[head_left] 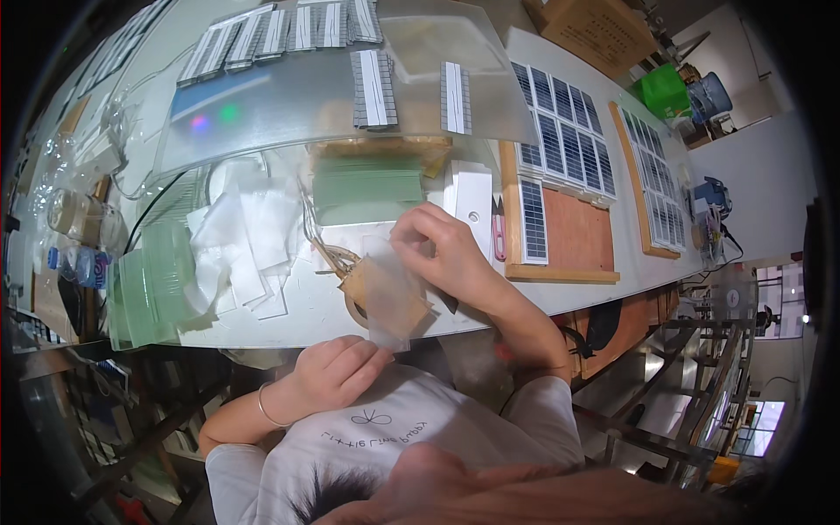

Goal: The person assembles mini solar panels by layering solar cell strips with protective film and backing sheets by hand, aligning the components, and stacking the assembled panels onto a wooden board.

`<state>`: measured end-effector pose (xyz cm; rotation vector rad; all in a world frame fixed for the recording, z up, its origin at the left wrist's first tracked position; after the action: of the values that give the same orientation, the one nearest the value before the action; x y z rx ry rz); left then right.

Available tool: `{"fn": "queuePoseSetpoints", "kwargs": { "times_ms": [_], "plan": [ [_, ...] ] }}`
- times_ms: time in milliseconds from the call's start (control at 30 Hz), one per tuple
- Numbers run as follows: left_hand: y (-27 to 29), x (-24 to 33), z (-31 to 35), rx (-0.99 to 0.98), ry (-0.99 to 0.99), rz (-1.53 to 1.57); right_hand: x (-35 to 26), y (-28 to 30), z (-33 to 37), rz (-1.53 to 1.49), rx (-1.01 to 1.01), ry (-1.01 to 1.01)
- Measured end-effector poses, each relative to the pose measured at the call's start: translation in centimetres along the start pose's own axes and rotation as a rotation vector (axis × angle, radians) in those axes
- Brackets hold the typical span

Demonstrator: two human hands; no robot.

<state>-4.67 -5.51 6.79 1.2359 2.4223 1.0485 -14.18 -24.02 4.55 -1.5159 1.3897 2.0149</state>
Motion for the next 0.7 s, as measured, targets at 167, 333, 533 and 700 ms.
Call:
{"fn": "queuePoseSetpoints", "kwargs": {
  "times_ms": [167, 333, 533, 700],
  "plan": [
    [0.1, 0.2, 0.2, 0.023, -0.032, -0.003, 0.1, -0.3, 0.1, -0.010, 0.029, 0.006],
    [-0.2, -0.1, -0.1, 0.048, -0.018, 0.013, -1.6, 1.2, -0.1, 0.108, 0.078, 0.055],
    [-0.4, -0.6, -0.3, 0.020, 0.039, 0.108, -2.0, 13.4, -9.5, 0.578, 0.407, 0.246],
    [0.0, -1.1, -0.3, 0.040, 0.116, 0.200, 1.9, 16.8, -17.4, 0.691, 0.239, 0.132]
  ]
}}
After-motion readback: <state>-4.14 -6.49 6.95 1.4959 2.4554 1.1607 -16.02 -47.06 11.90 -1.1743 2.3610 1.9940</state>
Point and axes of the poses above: each hand's wrist, its own z-axis away from the middle knuckle, its own y-axis out of the back of the hand, x = y × z, the point moved 9 cm from there along -z, towards the middle knuckle, and after that the axes turned 8 degrees about -y, right-handed, at the moved point
